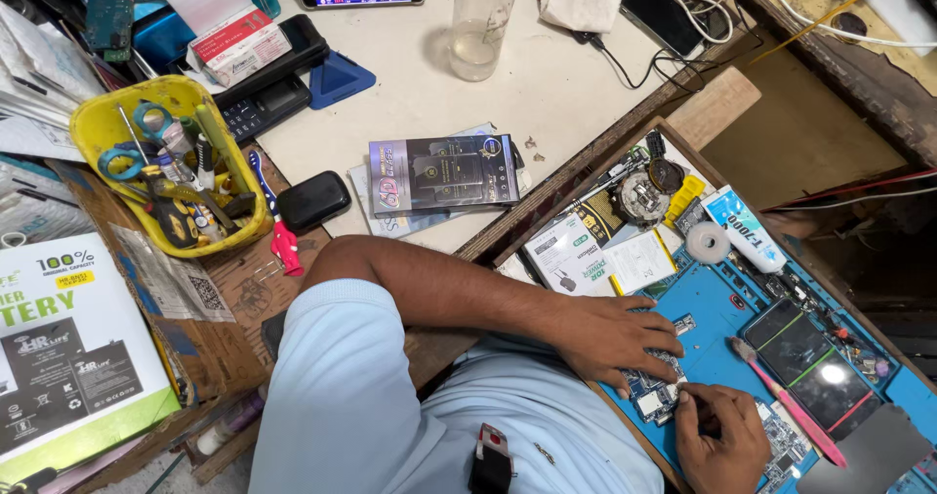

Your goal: The person uses a small metal tool to scrape and clean specific areas on a blue circuit board. They repeatedly rub the tool across solder points and component edges on the board while it rests on a blue work mat.

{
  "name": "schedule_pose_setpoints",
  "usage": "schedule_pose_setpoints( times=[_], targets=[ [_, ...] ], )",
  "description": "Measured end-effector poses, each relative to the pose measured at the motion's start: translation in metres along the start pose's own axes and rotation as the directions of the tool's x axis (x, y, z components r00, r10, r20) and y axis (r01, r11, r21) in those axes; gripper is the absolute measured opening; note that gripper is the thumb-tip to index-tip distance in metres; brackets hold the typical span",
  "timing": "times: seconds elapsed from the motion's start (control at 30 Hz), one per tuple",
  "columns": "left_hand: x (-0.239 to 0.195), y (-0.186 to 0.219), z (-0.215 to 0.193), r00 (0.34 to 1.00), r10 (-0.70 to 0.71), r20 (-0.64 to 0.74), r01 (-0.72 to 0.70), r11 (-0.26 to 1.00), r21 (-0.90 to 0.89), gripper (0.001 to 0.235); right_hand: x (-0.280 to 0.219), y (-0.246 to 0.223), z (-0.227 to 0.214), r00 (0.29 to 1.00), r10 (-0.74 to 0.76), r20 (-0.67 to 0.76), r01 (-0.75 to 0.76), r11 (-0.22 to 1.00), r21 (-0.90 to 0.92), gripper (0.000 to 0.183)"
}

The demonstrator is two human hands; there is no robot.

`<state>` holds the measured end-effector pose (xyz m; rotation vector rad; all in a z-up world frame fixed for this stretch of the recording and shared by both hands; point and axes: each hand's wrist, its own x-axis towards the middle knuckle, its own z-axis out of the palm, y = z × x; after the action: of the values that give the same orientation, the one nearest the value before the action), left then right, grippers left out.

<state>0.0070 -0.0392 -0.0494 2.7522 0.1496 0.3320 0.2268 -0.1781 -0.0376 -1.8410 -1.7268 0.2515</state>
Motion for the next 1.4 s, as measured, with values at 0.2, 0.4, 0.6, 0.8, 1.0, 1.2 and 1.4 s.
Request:
schedule_pose_setpoints(
  times=[0.2, 0.4, 0.6, 0.8, 1.0, 1.2, 1.4],
  targets=[
    [0.000, 0.000, 0.000, 1.000, 0.001, 0.007, -0.001, 1.000, 0.003, 0.069, 0.003, -0.001, -0.002, 0.999, 0.009, 0.039, -0.009, 1.000, -0.018, 0.012],
    [0.001, 0.001, -0.001, 1.000, 0.001, 0.011, -0.001, 1.000, 0.010, 0.070, 0.003, -0.003, -0.003, 0.999, 0.008, 0.031, -0.008, 1.000, 0.011, 0.012],
    [0.001, 0.001, -0.002, 1.000, -0.006, 0.016, 0.006, 1.000, -0.002, 0.071, 0.002, -0.002, -0.003, 0.999, 0.014, 0.038, -0.014, 1.000, -0.004, 0.012],
    [0.000, 0.002, -0.004, 1.000, -0.002, 0.002, 0.002, 1.000, 0.009, 0.070, 0.002, -0.001, 0.000, 1.000, -0.012, 0.019, 0.012, 1.000, -0.012, 0.012],
    [0.001, 0.002, -0.004, 0.999, -0.003, 0.035, 0.002, 1.000, 0.025, 0.070, -0.001, -0.001, 0.000, 1.000, -0.027, 0.013, 0.028, 0.994, -0.101, 0.013],
    [0.002, 0.001, -0.001, 0.999, 0.002, 0.033, -0.004, 0.998, 0.058, 0.072, -0.004, 0.006, 0.002, 0.999, 0.012, 0.030, -0.009, 0.994, -0.108, 0.016],
    [0.003, -0.002, 0.000, 0.999, 0.004, 0.040, -0.005, 1.000, 0.026, 0.071, 0.000, 0.009, 0.005, 0.999, 0.026, 0.023, -0.024, 0.996, -0.091, 0.017]
  ],
)
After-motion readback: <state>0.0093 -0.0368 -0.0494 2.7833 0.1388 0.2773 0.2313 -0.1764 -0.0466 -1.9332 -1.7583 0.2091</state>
